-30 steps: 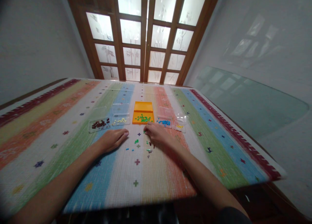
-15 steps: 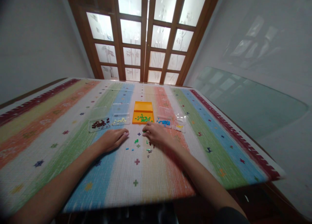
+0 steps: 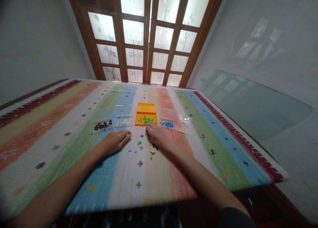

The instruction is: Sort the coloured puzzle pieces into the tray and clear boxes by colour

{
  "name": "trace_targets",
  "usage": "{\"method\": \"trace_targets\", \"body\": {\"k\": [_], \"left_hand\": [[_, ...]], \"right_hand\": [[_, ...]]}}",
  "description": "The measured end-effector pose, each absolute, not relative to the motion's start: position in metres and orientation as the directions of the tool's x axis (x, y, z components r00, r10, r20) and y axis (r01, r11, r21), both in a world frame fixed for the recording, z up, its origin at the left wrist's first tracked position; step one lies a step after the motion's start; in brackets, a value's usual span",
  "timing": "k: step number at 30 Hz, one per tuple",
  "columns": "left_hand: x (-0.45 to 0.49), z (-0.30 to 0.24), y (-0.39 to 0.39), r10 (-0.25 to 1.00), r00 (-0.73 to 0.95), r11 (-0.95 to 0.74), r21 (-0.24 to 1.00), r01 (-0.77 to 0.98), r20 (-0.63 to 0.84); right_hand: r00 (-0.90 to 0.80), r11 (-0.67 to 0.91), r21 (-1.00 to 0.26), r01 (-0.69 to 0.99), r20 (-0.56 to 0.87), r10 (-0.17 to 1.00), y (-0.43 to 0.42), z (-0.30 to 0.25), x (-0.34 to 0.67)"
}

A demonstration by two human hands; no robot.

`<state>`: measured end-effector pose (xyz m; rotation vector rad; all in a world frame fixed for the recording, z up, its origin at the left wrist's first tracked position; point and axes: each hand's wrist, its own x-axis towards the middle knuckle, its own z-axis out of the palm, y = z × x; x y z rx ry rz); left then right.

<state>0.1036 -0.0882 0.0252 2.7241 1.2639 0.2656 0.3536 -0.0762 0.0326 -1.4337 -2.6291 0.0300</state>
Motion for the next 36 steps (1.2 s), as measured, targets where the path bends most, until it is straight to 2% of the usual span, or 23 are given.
{"method": "trace_targets", "body": {"k": [6, 11, 17, 24, 31, 36], "left_hand": [[0.103, 0.024, -0.089, 0.757, 0.64, -0.652, 0.206, 0.729, 0.13], [0.104, 0.025, -0.089, 0.762, 0.638, -0.646, 0.204, 0.735, 0.114], [0.104, 0.026, -0.089, 0.772, 0.628, -0.632, 0.213, 0.745, 0.093], [0.104, 0.028, -0.089, 0.775, 0.624, -0.628, 0.237, 0.741, 0.099], [0.105, 0.03, -0.09, 0.786, 0.614, -0.613, 0.224, 0.758, 0.075], [0.103, 0.028, -0.09, 0.777, 0.622, -0.625, 0.232, 0.746, 0.093]], "right_hand": [[-0.526, 0.538, -0.157, 0.828, 0.113, 0.843, -0.08, 0.031, 0.355], [-0.483, 0.546, -0.263, 0.796, 0.268, 0.834, -0.064, 0.035, 0.364], [-0.455, 0.578, -0.345, 0.74, 0.375, 0.807, -0.015, 0.047, 0.358], [-0.454, 0.554, -0.361, 0.75, 0.328, 0.828, 0.006, 0.041, 0.333], [-0.487, 0.565, -0.3, 0.769, 0.297, 0.821, 0.003, 0.043, 0.328], [-0.51, 0.607, -0.35, 0.714, 0.335, 0.793, -0.005, 0.049, 0.338]]}}
